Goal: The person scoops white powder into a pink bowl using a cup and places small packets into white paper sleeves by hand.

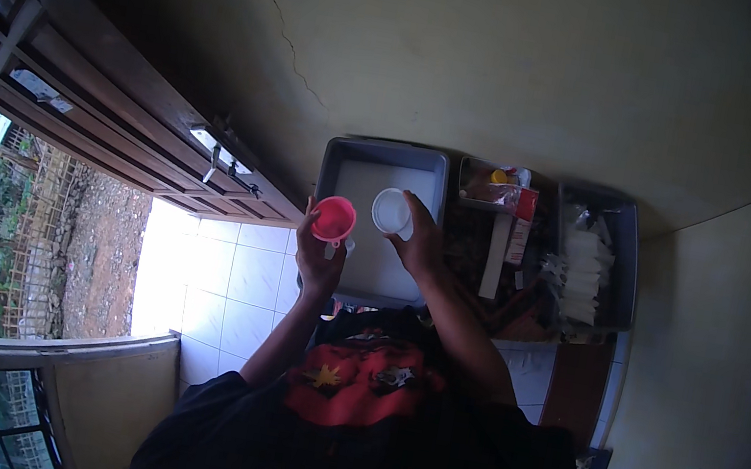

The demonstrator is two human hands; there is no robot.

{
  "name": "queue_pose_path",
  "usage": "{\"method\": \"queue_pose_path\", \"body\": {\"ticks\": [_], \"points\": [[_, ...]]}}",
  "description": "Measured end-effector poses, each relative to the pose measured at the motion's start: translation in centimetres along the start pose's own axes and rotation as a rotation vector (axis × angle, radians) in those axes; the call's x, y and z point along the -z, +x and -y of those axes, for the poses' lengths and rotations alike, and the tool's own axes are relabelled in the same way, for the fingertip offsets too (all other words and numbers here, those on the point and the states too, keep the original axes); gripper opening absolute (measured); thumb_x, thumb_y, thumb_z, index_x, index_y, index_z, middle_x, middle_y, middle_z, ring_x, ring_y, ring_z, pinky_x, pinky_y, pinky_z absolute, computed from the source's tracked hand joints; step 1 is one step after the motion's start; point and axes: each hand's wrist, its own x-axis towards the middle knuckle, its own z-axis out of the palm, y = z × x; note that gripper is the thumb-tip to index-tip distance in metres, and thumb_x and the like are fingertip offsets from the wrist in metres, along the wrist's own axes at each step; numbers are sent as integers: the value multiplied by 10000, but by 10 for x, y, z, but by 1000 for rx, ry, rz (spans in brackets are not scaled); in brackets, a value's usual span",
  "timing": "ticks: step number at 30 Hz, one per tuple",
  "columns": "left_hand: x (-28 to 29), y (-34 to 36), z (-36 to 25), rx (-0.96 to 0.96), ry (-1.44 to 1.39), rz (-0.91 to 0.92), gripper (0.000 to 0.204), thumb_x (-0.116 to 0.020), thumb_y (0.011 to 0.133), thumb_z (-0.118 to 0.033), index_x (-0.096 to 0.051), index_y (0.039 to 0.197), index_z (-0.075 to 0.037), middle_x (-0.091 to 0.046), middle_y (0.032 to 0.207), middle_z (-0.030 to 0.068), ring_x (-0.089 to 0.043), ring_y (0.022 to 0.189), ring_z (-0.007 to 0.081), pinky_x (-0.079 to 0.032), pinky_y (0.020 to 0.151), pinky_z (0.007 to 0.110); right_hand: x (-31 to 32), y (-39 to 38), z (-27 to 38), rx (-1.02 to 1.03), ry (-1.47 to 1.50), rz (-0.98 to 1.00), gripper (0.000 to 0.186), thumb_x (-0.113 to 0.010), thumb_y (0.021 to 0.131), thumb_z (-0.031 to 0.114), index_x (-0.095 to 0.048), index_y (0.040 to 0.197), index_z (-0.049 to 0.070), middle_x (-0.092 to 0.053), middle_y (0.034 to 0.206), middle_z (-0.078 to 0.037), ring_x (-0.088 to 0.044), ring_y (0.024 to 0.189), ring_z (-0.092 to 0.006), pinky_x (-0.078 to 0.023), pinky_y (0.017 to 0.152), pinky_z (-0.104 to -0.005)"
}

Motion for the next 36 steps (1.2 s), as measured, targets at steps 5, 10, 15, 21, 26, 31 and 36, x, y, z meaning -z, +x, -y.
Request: {"method": "queue_pose_path", "body": {"ticks": [5, 10, 15, 21, 26, 31, 36], "points": [[10, -11, 29, 104, -1, 81, 823, -725, 786, 150, -425, 1511, -100, -347, 1682, 253, -503, 1459, 417, -586, 1077, 449, -34, -28, -30, 44, -143, 130, 908, -899, 728, 33, -465, 1525, 57, -557, 1527, -193, -533, 1426, -383, -471, 1179, -434], [25, -13, 43, 177, 22, 160, 797, -731, 823, 97, -422, 1530, -101, -358, 1684, 232, -520, 1449, 403, -597, 1059, 436, -58, -42, -46, 9, -226, 241, 881, -851, 754, -7, -457, 1540, 64, -530, 1554, -185, -472, 1479, -374, -405, 1236, -452], [36, -9, 46, 155, 21, 209, 792, -723, 826, 95, -417, 1532, -90, -376, 1676, 231, -570, 1404, 399, -614, 1029, 423, -76, -45, -55, 11, -311, 242, 846, -823, 757, -33, -472, 1522, 50, -542, 1540, -181, -470, 1479, -370, -372, 1255, -461], [44, -4, 48, 112, 17, 219, 795, -715, 810, 121, -416, 1517, -84, -389, 1665, 240, -607, 1366, 393, -618, 1021, 417, -86, -49, -56, 30, -347, 217, 785, -778, 770, -60, -497, 1497, 37, -555, 1519, -183, -478, 1472, -369, -355, 1261, -471], [46, -3, 49, 121, 6, 217, 797, -721, 805, 127, -415, 1512, -77, -390, 1664, 240, -606, 1368, 390, -614, 1029, 418, -88, -53, -57, 49, -387, 219, 764, -764, 773, -69, -504, 1485, 30, -568, 1494, -190, -483, 1465, -367, -360, 1255, -475], [44, -2, 51, 136, -35, 228, 792, -724, 809, 124, -415, 1511, -69, -385, 1667, 241, -599, 1375, 392, -604, 1046, 423, -84, -49, -47, 8, -362, 246, 816, -821, 753, -26, -496, 1498, 37, -552, 1520, -190, -471, 1477, -367, -371, 1252, -452], [44, 3, 43, 119, -66, 251, 795, -727, 805, 127, -415, 1509, -70, -380, 1665, 255, -575, 1399, 403, -591, 1063, 432, -69, -45, -26, -31, -272, 129, 884, -868, 764, 69, -467, 1551, 47, -546, 1547, -190, -482, 1476, -369, -397, 1234, -463]]}}
